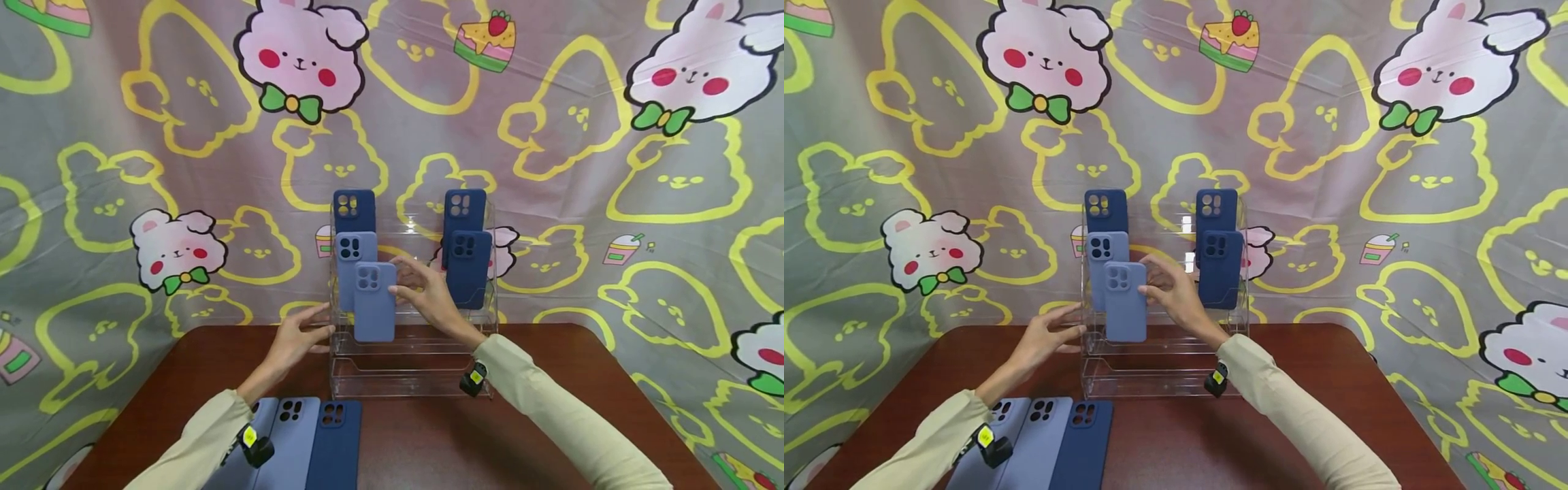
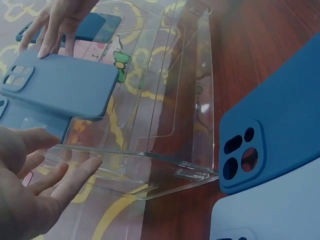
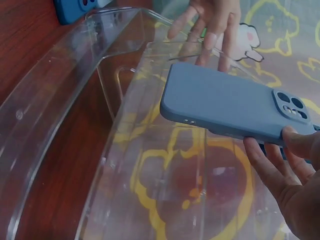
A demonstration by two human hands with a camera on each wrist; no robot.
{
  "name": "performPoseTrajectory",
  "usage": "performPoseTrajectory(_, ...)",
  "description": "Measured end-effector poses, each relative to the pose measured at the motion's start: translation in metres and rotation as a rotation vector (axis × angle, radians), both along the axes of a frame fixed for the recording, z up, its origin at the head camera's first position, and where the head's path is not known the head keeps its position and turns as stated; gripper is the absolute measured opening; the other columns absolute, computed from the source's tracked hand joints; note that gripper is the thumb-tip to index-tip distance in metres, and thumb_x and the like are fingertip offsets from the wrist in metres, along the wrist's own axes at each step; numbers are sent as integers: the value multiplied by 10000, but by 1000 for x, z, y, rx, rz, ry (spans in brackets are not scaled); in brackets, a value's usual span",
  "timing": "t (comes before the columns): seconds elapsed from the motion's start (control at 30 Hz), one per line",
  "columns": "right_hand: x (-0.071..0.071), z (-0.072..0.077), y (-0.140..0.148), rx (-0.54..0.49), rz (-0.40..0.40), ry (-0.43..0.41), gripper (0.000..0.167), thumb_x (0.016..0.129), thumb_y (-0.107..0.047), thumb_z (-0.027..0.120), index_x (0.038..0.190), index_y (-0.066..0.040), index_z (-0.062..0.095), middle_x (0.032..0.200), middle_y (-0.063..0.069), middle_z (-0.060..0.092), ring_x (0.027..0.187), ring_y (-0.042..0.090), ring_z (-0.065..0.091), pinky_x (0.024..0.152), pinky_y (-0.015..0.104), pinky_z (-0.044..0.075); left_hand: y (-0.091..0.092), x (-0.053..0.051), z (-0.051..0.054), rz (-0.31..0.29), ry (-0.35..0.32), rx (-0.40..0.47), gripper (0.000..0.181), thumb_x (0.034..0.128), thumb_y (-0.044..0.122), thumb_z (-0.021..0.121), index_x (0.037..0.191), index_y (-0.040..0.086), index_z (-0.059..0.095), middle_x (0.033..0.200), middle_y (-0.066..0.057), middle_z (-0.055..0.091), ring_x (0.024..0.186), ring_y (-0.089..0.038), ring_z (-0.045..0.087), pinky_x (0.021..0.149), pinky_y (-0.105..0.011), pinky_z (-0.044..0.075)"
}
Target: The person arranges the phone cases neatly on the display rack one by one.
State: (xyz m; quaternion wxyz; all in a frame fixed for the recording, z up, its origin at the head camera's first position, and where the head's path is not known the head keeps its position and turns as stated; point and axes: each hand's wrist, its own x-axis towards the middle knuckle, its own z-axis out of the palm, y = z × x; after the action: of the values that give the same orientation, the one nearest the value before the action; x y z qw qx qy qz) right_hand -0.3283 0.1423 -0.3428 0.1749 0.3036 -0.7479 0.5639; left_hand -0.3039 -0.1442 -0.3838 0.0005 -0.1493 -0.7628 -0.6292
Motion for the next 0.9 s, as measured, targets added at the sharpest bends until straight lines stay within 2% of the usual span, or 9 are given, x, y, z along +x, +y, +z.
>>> performPoseTrajectory(0.07, -2, -3, -3, 9, -1, -7, 497, 947, 11, 750, 1420, -25, 602, 1102, 234, 679, 950, 384, 726, 766, 558, 666, 0, 0, -1, 7, 0, 3, 579, 999, -2, 676, 1542, -32, 477, 1421, -374, 545, 1193, -483, 662, 813, -436, 682)
performPoseTrajectory(0.13, -3, -5, -6, 18, -10, -8, 496, 941, 6, 759, 1413, -27, 608, 1117, 228, 674, 968, 389, 722, 764, 489, 680, 0, 1, -1, 15, 1, 1, 573, 999, 0, 678, 1538, -29, 485, 1419, -372, 548, 1190, -477, 665, 813, -439, 681)
performPoseTrajectory(0.3, -5, -7, -13, -15, 29, -16, 494, 933, 44, 752, 1401, 32, 598, 1126, 274, 664, 977, 443, 717, 726, 356, 688, 1, 1, -1, 29, 0, -6, 559, 996, 0, 683, 1526, -21, 507, 1412, -374, 554, 1157, -461, 686, 800, -437, 683)
performPoseTrajectory(0.5, -8, -10, -20, -35, 59, -43, 473, 929, 56, 750, 1383, 23, 621, 1112, 291, 673, 952, 449, 719, 722, 359, 688, 0, -2, -1, 33, 1, -21, 555, 1001, 0, 676, 1529, -12, 507, 1403, -373, 566, 1131, -432, 707, 785, -401, 684)
performPoseTrajectory(0.6, -8, -14, -24, -11, 47, -27, 478, 931, 38, 755, 1390, 24, 623, 1136, 283, 676, 963, 441, 720, 742, 373, 685, 0, -3, -2, 33, 6, -27, 553, 999, -4, 676, 1526, -15, 509, 1390, -375, 578, 1118, -411, 719, 777, -384, 684)
performPoseTrajectory(0.73, -3, -16, -28, 23, 10, 4, 491, 923, 52, 756, 1393, 56, 614, 1167, 304, 685, 1005, 464, 720, 795, 456, 672, 0, -3, -3, 24, 13, -22, 550, 997, -14, 676, 1521, -29, 508, 1368, -376, 594, 1094, -396, 730, 776, -389, 684)
performPoseTrajectory(0.83, -3, -20, -29, 29, -13, 6, 496, 925, 33, 763, 1400, 37, 620, 1152, 290, 696, 1019, 448, 726, 809, 435, 671, -1, -3, -4, 19, 14, -14, 550, 993, -22, 676, 1517, -36, 508, 1357, -371, 607, 1079, -381, 736, 777, -399, 684)
performPoseTrajectory(0.9, -3, -20, -30, 33, -24, 3, 495, 932, 2, 770, 1407, -2, 631, 1136, 256, 706, 1021, 414, 733, 803, 375, 668, -1, -3, -4, 19, 15, -11, 550, 991, -21, 679, 1515, -37, 511, 1354, -370, 611, 1070, -366, 741, 776, -403, 685)
